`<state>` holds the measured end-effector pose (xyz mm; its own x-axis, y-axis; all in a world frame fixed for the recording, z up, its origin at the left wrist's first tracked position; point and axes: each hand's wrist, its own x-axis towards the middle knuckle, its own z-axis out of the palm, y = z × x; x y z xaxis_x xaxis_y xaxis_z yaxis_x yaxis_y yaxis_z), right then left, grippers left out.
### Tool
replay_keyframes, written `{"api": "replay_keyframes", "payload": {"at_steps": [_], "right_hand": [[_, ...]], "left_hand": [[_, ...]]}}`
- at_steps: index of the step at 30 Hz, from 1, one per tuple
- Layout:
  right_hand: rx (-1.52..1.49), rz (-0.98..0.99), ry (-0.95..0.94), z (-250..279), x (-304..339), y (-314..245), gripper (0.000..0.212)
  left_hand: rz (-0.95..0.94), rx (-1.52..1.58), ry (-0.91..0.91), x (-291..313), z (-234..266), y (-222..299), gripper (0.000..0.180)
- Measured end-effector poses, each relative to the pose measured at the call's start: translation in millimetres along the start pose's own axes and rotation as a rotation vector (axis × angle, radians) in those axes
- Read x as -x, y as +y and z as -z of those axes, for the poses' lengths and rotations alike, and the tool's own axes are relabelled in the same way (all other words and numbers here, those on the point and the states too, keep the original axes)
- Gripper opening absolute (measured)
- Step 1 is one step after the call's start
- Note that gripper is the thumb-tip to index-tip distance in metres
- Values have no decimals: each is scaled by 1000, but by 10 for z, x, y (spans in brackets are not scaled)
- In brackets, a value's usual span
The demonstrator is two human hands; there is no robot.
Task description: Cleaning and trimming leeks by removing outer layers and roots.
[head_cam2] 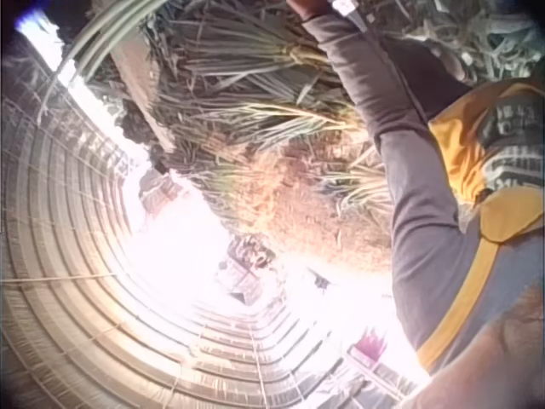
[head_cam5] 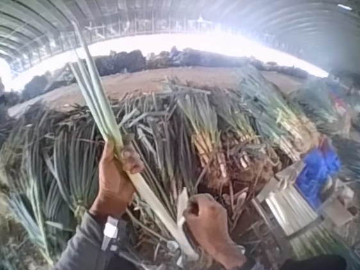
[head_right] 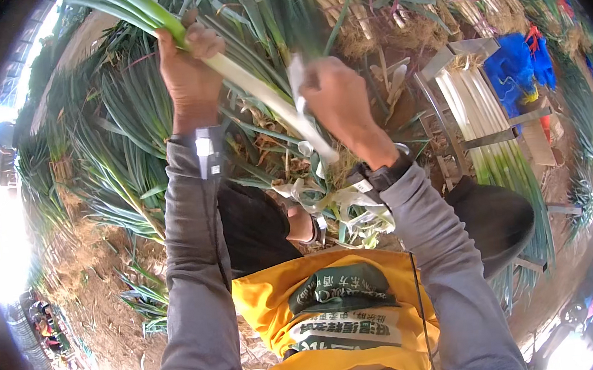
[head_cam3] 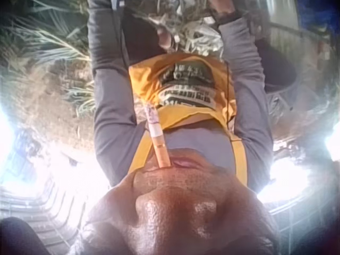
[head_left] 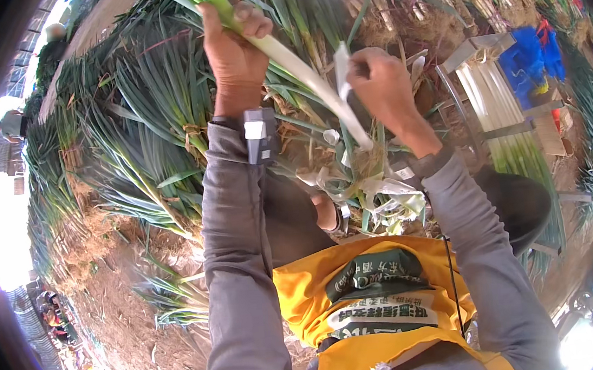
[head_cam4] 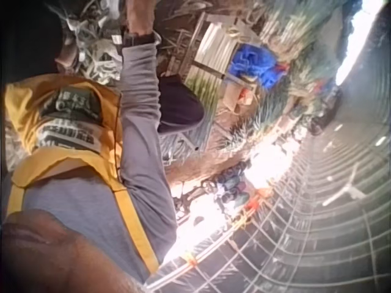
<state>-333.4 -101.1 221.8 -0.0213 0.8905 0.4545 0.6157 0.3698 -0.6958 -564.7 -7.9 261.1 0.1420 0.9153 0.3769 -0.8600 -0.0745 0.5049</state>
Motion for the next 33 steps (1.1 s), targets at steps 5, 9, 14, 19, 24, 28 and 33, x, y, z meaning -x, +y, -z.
{"api": "replay_keyframes", "payload": {"at_steps": [5, 9, 14, 19, 24, 28, 33], "right_hand": [[-385, -475, 290, 574, 110, 830, 27], [18, -412, 192, 991, 187, 1188, 18], [-297, -68, -451, 487, 471, 203, 34], [-486, -57, -323, 150, 356, -116, 23], [-446, -61, -385, 155, 255, -168, 23], [-397, -37, -487, 179, 255, -286, 17], [-373, 328, -300, 253, 455, -216, 12]], "left_hand": [[115, 265, -141, -20, 42, 201, 61], [121, 325, -130, -81, 126, 238, 61], [71, 254, -85, -71, 171, 246, 61], [-18, 193, -19, -101, 161, 29, 61], [23, 253, -21, -124, 248, 196, 62], [-44, 104, 38, -95, 289, 241, 55], [-206, -120, 210, -92, 330, 361, 52]]}}
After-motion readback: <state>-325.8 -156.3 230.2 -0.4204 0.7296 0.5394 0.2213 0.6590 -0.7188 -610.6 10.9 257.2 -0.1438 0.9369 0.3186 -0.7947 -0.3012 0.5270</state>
